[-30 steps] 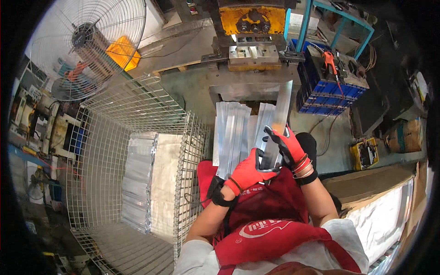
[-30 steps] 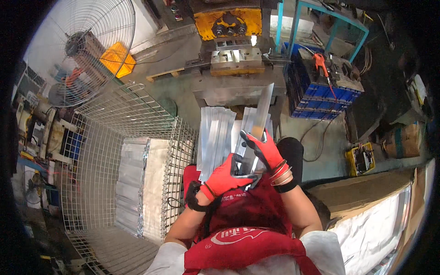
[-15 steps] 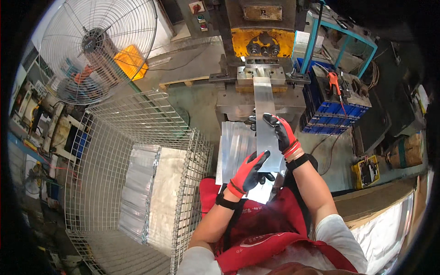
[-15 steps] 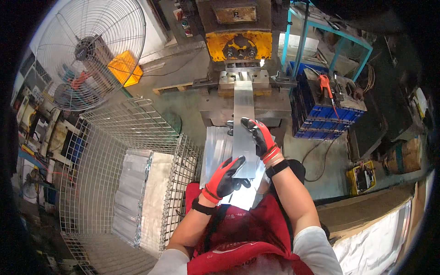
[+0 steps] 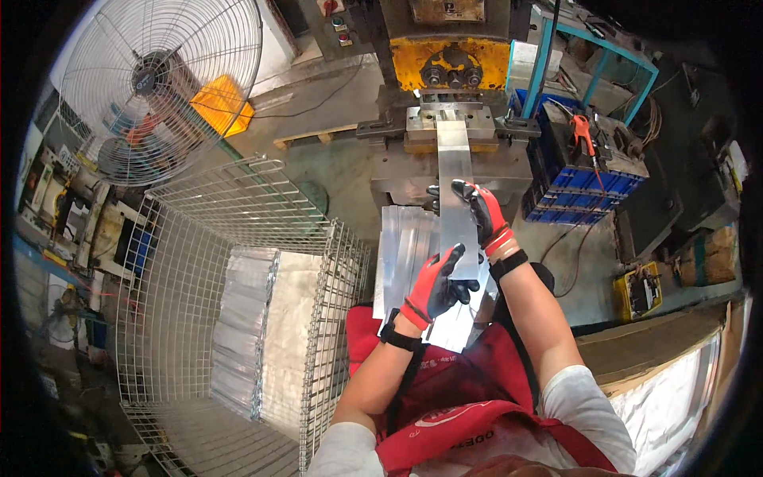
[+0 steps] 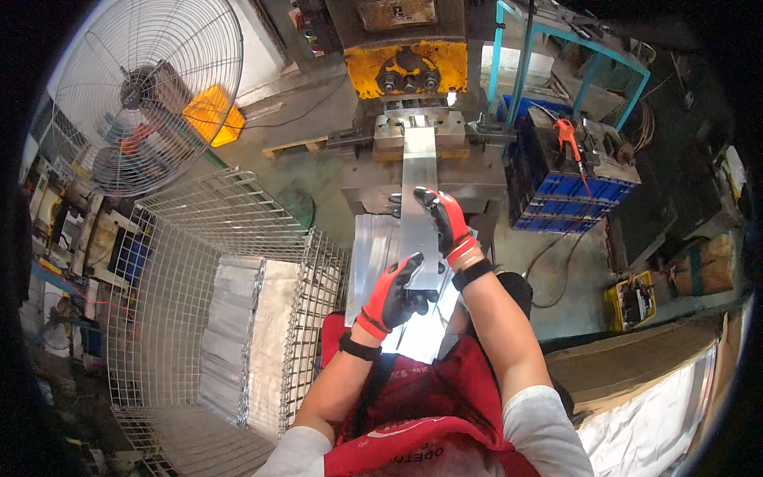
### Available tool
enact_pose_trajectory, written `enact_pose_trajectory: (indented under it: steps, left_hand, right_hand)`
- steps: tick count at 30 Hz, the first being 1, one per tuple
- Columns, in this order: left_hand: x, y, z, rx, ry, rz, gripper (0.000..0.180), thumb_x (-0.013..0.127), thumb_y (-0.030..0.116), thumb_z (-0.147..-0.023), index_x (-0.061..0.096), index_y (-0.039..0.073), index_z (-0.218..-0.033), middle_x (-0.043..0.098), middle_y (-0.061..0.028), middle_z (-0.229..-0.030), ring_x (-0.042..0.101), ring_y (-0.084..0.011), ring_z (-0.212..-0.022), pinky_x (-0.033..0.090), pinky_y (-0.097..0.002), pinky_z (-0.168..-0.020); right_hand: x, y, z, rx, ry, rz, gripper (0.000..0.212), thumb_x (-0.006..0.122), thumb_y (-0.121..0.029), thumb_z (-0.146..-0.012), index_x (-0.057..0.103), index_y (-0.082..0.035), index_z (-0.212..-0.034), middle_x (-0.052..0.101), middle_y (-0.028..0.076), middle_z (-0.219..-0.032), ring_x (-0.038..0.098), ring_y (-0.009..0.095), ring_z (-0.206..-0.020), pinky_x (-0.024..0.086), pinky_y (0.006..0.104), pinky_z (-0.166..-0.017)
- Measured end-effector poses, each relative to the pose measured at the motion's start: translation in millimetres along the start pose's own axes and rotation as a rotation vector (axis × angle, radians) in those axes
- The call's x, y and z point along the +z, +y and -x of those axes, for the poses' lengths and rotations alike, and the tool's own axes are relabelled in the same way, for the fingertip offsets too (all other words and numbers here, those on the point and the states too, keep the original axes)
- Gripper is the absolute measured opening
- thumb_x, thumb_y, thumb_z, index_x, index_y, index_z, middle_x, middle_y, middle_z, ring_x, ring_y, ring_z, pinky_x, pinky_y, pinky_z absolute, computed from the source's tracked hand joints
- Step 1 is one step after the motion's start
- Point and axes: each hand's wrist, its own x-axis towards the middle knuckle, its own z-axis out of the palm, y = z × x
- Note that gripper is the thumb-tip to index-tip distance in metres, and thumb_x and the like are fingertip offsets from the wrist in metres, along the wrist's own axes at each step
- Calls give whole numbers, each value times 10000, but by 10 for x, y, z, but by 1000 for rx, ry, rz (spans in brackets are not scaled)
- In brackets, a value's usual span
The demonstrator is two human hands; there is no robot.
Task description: Bending metal strips using a press machine and organizing the finished parts in a storage cage.
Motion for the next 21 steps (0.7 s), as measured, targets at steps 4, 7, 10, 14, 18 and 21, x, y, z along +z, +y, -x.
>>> enact_pose_trajectory:
  steps: [4,7,10,14,18,21]
  left_hand:
    - [132,78,-46,-33,159,200,223,500,128,-831,462,28,-1027,524,-72,-760,584,-174,-560,418,-212,-382]
    - [111,87,-147,-100,189,330,242,494,274,-843,512,49,-931,551,-91,-693,564,-161,-496,381,-197,-349]
    - [110,114,-224,-78,182,251,306,468,334,-847,555,41,-845,575,-113,-588,502,-126,-394,346,-191,-324]
    - [171,160,-199,-62,197,164,322,452,344,-851,557,39,-841,572,-103,-583,486,-114,-382,342,-188,-330]
    - [194,196,-186,-60,201,172,321,451,344,-851,559,42,-839,573,-101,-579,476,-108,-374,338,-185,-334]
    - [170,162,-198,-11,213,93,326,460,353,-844,557,42,-851,575,-110,-583,468,-110,-365,333,-186,-329]
  right_hand:
    - [117,-62,97,-15,92,-88,395,431,-279,-847,526,44,-1052,568,108,-1036,511,172,-990,373,295,-870]
    - [160,-166,353,150,77,-148,370,445,-285,-855,540,8,-1060,569,61,-1027,499,112,-963,382,260,-824]
    - [210,-324,355,117,100,-148,304,486,-232,-844,564,2,-1022,585,16,-944,509,67,-872,403,237,-752]
    - [225,-301,311,274,182,-342,266,527,-196,-825,574,7,-990,581,0,-885,523,69,-820,409,224,-735]
    - [220,-268,288,284,154,-361,247,523,-203,-829,587,-1,-955,578,-3,-860,517,66,-799,407,220,-723]
    - [235,-304,278,122,138,-210,231,526,-205,-828,593,-9,-929,572,-7,-831,512,62,-768,407,218,-694]
